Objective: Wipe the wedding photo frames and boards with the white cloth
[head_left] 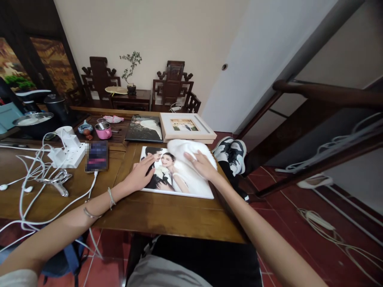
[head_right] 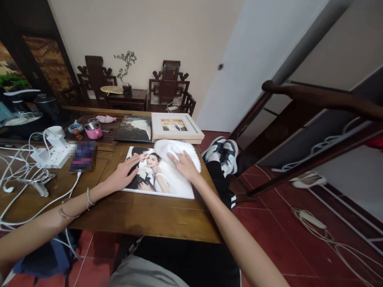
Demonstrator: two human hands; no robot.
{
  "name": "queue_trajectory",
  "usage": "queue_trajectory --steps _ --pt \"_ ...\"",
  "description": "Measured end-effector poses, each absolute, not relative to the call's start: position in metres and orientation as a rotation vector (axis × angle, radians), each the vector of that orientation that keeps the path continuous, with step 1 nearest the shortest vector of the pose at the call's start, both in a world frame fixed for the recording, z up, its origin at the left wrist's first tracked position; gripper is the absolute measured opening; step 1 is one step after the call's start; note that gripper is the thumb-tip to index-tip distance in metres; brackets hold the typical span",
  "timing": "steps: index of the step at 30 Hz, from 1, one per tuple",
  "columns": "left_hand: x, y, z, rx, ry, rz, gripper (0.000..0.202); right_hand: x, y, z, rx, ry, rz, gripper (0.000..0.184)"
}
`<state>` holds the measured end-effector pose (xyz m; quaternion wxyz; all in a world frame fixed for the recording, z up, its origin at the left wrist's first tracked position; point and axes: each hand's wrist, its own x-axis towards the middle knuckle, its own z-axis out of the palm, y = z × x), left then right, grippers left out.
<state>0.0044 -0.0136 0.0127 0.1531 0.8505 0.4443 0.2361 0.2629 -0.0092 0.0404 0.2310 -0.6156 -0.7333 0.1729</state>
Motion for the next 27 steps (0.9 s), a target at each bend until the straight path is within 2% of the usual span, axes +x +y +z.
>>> queue_trajectory --steps 3,7,10,21,24,27 --pt "0.005 -0.014 0.012 2.424 1.292 0.688 0.046 0.282 -0.052 0.036 -1.642 -2.111 0.428 0.042" --pt "0.006 -0.014 0.009 2.425 1.31 0.716 0.045 0.284 -0.125 0.033 -1.434 -2.353 0.273 0.037" --pt "0.007 -0.014 0.009 2.426 1.317 0.703 0.046 0.284 -0.148 0.035 -1.398 -2.419 0.298 0.038" --pt "0.004 -0.013 0.013 2.43 1.276 0.676 0.046 0.291 0.016 0.04 -1.629 -2.2 0.402 0.05" --pt "0.002 -0.01 0.01 2.43 1.269 0.692 0.045 0.29 0.027 0.038 -1.626 -2.179 0.364 0.051" --pt "0.002 -0.01 0.009 2.427 1.258 0.72 0.045 0.285 -0.001 0.034 -1.555 -2.235 0.343 0.044"
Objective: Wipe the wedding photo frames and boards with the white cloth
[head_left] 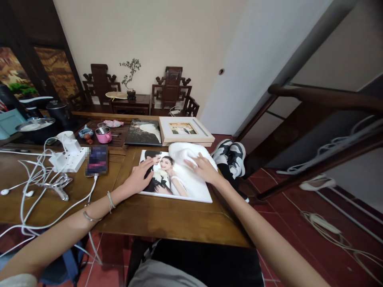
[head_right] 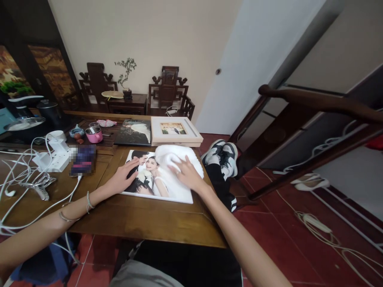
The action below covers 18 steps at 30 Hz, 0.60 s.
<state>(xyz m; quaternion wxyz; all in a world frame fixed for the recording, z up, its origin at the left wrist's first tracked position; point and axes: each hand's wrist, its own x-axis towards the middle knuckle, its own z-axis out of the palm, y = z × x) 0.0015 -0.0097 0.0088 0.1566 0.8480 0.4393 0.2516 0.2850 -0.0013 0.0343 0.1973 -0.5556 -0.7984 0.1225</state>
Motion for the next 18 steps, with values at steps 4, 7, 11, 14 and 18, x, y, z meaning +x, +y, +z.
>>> queue_trajectory --steps 4,7,11,14,18 --pt "0.003 -0.012 0.01 2.423 1.275 0.726 0.044 0.28 -0.082 0.035 -1.405 -2.367 0.29 0.04" --pt "0.005 -0.014 0.011 2.421 1.276 0.727 0.044 0.276 -0.133 0.043 -1.292 -2.497 0.318 0.038" --pt "0.004 -0.013 0.011 2.432 1.254 0.735 0.044 0.267 -0.131 0.05 -1.239 -2.564 0.378 0.039" --pt "0.003 -0.013 0.012 2.435 1.257 0.711 0.045 0.259 -0.08 0.046 -1.307 -2.482 0.324 0.042" --pt "0.003 -0.014 0.012 2.447 1.256 0.687 0.045 0.247 -0.004 0.039 -1.443 -2.369 0.266 0.043"
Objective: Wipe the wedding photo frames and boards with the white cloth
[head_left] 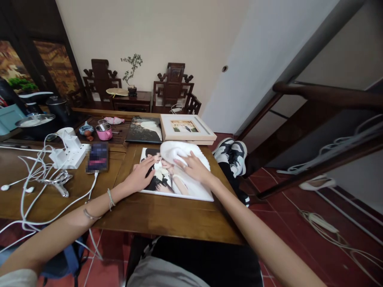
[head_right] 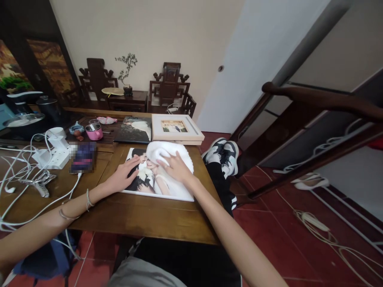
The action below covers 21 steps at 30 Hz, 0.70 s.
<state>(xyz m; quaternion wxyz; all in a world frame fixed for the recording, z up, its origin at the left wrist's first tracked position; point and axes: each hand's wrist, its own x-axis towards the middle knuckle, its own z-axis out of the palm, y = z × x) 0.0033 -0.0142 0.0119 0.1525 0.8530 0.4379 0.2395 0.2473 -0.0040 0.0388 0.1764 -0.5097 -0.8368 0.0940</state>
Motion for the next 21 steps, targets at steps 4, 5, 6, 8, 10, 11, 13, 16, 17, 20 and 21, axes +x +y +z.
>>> queue_trajectory --steps 4,5,6,8,10,11,13,16,17,20,21 --pt "0.004 -0.014 0.008 2.428 1.265 0.726 0.045 0.238 0.008 0.035 -1.456 -2.35 0.233 0.042" --pt "0.005 -0.014 0.008 2.423 1.262 0.734 0.045 0.236 -0.003 0.035 -1.43 -2.376 0.224 0.041" --pt "0.005 -0.014 0.007 2.42 1.26 0.738 0.045 0.235 -0.018 0.034 -1.393 -2.409 0.217 0.04" --pt "0.006 -0.014 0.007 2.416 1.269 0.731 0.046 0.233 -0.057 0.036 -1.294 -2.479 0.214 0.038" --pt "0.006 -0.015 0.008 2.408 1.285 0.715 0.048 0.234 -0.098 0.041 -1.23 -2.508 0.247 0.036" --pt "0.007 -0.016 0.009 2.402 1.291 0.709 0.048 0.234 -0.115 0.044 -1.222 -2.517 0.271 0.035" --pt "0.007 -0.017 0.011 2.394 1.298 0.703 0.048 0.237 -0.136 0.05 -1.215 -2.535 0.328 0.034" --pt "0.008 -0.018 0.012 2.392 1.304 0.691 0.047 0.24 -0.128 0.053 -1.204 -2.537 0.379 0.035" --pt "0.008 -0.017 0.012 2.391 1.303 0.688 0.047 0.241 -0.116 0.052 -1.215 -2.525 0.378 0.036" --pt "0.007 -0.017 0.011 2.386 1.293 0.702 0.047 0.239 -0.062 0.048 -1.324 -2.46 0.346 0.039" --pt "0.006 -0.017 0.011 2.389 1.286 0.708 0.047 0.236 -0.044 0.047 -1.367 -2.435 0.34 0.04"
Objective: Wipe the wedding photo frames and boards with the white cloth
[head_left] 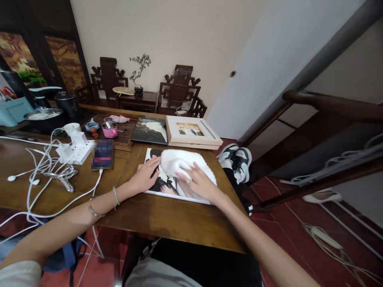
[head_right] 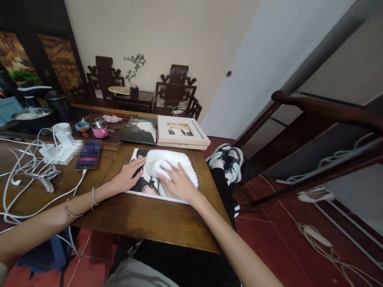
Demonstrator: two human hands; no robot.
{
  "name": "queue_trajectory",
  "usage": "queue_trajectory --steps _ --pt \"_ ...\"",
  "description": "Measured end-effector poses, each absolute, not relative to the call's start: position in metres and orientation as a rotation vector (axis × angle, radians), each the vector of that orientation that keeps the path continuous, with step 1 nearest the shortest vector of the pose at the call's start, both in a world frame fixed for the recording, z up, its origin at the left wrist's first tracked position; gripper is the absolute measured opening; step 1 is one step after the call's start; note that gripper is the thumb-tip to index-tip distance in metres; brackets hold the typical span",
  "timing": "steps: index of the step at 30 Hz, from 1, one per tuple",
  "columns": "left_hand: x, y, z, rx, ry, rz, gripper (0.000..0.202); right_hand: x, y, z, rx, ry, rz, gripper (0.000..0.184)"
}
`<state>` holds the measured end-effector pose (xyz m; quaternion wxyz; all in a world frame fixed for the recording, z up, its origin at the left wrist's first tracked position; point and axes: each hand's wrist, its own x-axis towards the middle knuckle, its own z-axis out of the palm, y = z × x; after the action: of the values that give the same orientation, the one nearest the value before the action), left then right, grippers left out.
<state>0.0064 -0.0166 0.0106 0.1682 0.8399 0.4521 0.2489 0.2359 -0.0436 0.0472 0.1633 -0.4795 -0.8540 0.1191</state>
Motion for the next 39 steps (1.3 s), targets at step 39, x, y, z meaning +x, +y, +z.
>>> queue_trajectory --steps 39 --pt "0.007 -0.017 0.016 2.128 1.268 1.11 0.054 0.217 -0.096 0.049 -1.061 -2.525 0.515 0.041"
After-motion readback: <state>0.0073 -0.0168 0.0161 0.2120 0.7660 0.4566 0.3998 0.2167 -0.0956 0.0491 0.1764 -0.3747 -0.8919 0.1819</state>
